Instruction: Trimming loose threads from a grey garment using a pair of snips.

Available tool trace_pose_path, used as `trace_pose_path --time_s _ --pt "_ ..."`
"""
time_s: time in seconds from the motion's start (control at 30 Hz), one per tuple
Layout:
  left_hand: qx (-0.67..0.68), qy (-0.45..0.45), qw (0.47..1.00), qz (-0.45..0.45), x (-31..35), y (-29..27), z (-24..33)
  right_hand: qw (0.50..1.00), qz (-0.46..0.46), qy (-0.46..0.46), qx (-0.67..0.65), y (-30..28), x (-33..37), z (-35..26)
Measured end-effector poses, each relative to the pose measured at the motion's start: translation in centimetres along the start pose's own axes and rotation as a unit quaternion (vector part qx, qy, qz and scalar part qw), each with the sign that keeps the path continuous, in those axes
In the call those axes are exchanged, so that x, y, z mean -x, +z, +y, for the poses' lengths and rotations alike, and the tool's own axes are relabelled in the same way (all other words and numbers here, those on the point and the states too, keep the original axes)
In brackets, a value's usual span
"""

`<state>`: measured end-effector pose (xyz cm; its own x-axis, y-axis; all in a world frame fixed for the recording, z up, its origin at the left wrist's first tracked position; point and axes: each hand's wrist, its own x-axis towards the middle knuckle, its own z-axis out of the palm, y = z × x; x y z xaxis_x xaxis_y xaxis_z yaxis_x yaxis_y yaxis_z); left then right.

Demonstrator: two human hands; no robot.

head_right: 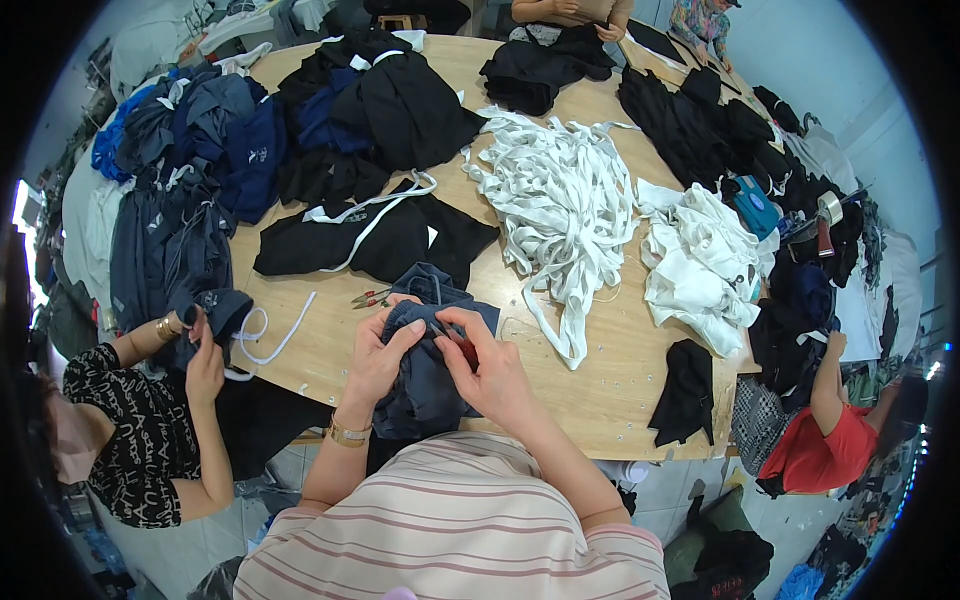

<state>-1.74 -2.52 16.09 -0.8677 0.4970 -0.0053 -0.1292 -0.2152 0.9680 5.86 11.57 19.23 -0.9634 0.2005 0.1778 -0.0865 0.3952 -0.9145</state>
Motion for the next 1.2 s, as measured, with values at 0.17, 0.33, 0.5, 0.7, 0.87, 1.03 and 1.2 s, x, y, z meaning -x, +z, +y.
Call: trace_pose_path --time_s 0.17,0.33,0.5,0.7,0.87,1.03,1.2 --pt "-0.001 0.002 1.0 -0.003 0.0 0.2 0.2 1.0 0.004 0.006 -0.003 0.1 0.1 0.1" --pt "0.061 -0.013 0.998 -0.016 0.1 0.4 0.1 0.998 0.039 -0.039 0.023 0.6 0.5 0.9" --pt "0.084 -0.023 0.996 -0.028 0.1 0.4 -0.2 0.997 0.056 -0.042 -0.026 1.2 0.6 1.5" --pt "0.027 -0.01 0.999 -0.018 0.1 0.4 0.0 0.985 0.025 0.054 -0.164 1.2 0.7 1.6" --pt "0.016 -0.011 1.0 -0.011 0.1 0.4 0.1 0.996 0.061 -0.056 -0.028 0.9 0.2 1.5" --pt "-0.025 0.021 0.999 -0.009 0.0 0.4 0.2 0.971 0.065 -0.186 0.137 0.1 -0.2 1.4" --pt "-0.047 0.033 0.998 -0.009 -0.1 0.4 0.2 0.976 0.048 -0.165 0.132 -0.2 -0.2 0.9"
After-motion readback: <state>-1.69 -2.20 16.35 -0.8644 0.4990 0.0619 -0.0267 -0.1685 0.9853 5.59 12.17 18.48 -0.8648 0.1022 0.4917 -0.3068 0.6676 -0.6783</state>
